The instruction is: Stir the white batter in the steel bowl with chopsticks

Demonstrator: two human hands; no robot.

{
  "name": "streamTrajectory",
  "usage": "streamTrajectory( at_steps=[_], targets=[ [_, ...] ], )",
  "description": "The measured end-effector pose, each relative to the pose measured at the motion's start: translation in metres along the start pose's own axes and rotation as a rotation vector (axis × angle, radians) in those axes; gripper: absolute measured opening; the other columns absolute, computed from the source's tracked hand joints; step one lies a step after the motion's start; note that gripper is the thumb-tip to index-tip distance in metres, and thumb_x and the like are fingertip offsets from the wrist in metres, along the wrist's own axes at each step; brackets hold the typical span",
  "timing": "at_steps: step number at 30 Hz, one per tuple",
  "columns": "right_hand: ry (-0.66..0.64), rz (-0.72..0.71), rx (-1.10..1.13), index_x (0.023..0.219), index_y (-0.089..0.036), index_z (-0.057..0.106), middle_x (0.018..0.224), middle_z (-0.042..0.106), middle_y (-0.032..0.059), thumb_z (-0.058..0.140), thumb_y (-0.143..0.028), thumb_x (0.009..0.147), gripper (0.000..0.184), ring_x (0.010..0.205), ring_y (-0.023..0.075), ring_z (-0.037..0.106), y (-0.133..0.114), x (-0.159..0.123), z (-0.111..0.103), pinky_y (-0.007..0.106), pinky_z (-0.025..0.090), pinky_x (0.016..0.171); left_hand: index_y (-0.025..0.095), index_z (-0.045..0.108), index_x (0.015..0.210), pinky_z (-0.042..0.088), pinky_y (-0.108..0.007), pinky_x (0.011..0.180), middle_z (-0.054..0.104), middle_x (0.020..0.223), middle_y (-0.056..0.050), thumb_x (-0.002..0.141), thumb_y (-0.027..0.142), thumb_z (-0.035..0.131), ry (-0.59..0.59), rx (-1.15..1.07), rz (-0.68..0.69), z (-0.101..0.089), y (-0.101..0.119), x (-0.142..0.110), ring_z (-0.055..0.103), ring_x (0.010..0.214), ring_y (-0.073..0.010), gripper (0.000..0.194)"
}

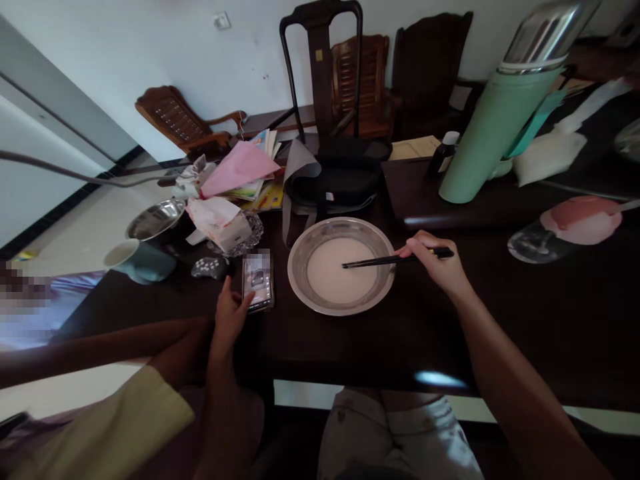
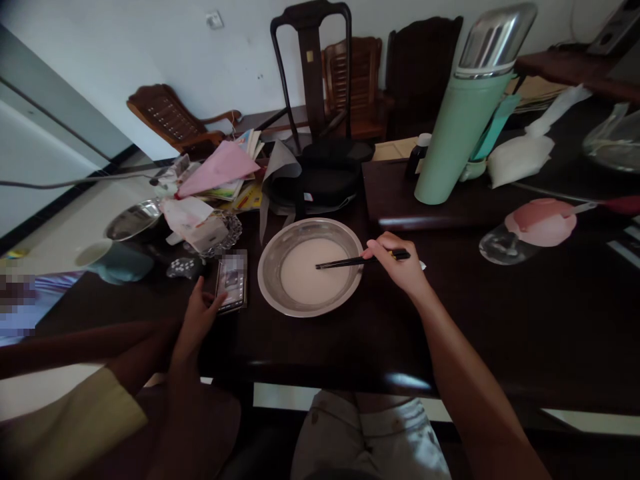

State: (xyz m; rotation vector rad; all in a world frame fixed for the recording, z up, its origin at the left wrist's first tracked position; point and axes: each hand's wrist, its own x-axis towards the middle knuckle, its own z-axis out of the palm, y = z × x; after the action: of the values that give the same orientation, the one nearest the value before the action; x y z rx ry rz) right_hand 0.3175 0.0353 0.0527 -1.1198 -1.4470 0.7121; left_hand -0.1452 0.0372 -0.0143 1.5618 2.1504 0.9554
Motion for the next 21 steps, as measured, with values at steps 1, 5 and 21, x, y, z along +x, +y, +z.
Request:
streamTrajectory(
  at_steps=[1, 5, 21],
  targets=[
    [-0.002, 0.016, 0.020, 0.064, -0.024, 0.074, 0.069, 0.073, 0.0042, 0.064, -0.048, 0.090, 0.037, 0.071, 0.0210, 0.069, 0.000, 0.000, 0.000, 0.037, 0.050, 0.073, 0.012, 0.040, 0.151, 0.051, -0.042, 0.083, 0.061, 0.086, -0.005, 0.078, 0.057, 0.064, 0.006, 0.012, -0.034, 0.001, 0.002, 0.003, 0.059, 0.078, -0.0245, 0.089],
    [-0.113, 0.029, 0.050, 0.064, -0.023, 0.074, 0.069, 0.072, 0.0040, 0.064, -0.047, 0.090, 0.037, 0.069, 0.0203, 0.069, -0.002, -0.001, 0.001, 0.036, 0.051, 0.071, 0.015, 0.048, 0.146, 0.047, -0.044, 0.097, 0.066, 0.099, -0.009, 0.092, 0.051, 0.043, 0.040, 0.032, -0.024, 0.001, 0.014, 0.008, 0.063, 0.096, -0.0267, 0.065],
    [-0.049, 0.024, -0.005, 0.066, -0.025, 0.075, 0.072, 0.074, 0.0042, 0.065, -0.053, 0.089, 0.038, 0.073, 0.0214, 0.068, -0.003, 0.000, 0.001, 0.039, 0.050, 0.075, 0.019, 0.063, 0.133, 0.047, -0.043, 0.092, 0.054, 0.087, -0.005, 0.086, 0.054, 0.048, -0.072, 0.142, 0.219, -0.012, 0.022, -0.003, 0.055, 0.082, -0.0236, 0.060]
  ],
)
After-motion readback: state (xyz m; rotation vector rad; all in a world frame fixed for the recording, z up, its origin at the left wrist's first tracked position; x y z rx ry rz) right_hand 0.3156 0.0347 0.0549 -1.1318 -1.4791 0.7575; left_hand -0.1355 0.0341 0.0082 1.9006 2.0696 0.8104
